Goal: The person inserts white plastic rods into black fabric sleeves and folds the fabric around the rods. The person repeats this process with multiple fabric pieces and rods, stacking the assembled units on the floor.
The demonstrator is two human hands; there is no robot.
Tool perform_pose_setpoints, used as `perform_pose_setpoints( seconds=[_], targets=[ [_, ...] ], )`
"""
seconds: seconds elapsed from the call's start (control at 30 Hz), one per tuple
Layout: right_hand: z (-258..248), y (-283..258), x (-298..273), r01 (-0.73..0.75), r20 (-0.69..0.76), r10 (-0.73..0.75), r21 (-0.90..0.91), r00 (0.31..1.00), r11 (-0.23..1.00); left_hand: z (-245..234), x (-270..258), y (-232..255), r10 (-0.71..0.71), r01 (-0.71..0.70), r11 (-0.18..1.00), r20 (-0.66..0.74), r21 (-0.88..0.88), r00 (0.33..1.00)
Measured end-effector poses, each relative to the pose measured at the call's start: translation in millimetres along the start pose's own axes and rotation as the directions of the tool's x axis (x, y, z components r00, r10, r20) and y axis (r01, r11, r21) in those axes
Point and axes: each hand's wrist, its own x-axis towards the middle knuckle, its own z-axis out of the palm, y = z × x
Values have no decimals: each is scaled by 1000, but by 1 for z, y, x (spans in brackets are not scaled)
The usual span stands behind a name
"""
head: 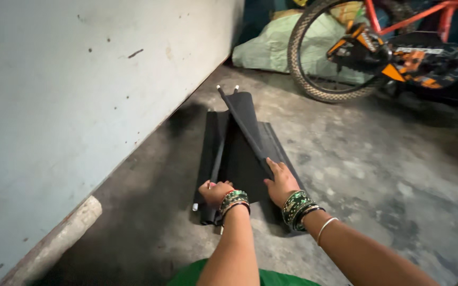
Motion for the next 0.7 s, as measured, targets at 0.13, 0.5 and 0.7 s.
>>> perform_pose_setpoints(
  seconds=[0.13,0.5,0.7],
  targets=[
    [33,11,11,42,-2,-42,18,999,999,-1,19,-9,132,-126,991,-148,51,980],
    [87,61,12,-63,322,37,71,946,995,-16,15,-2,308,-46,784,-324,619,894],
    [69,88,-16,-91,233,160,-281,959,955,-17,-30,18,528,-267,446,-9,854,849]
  ],
)
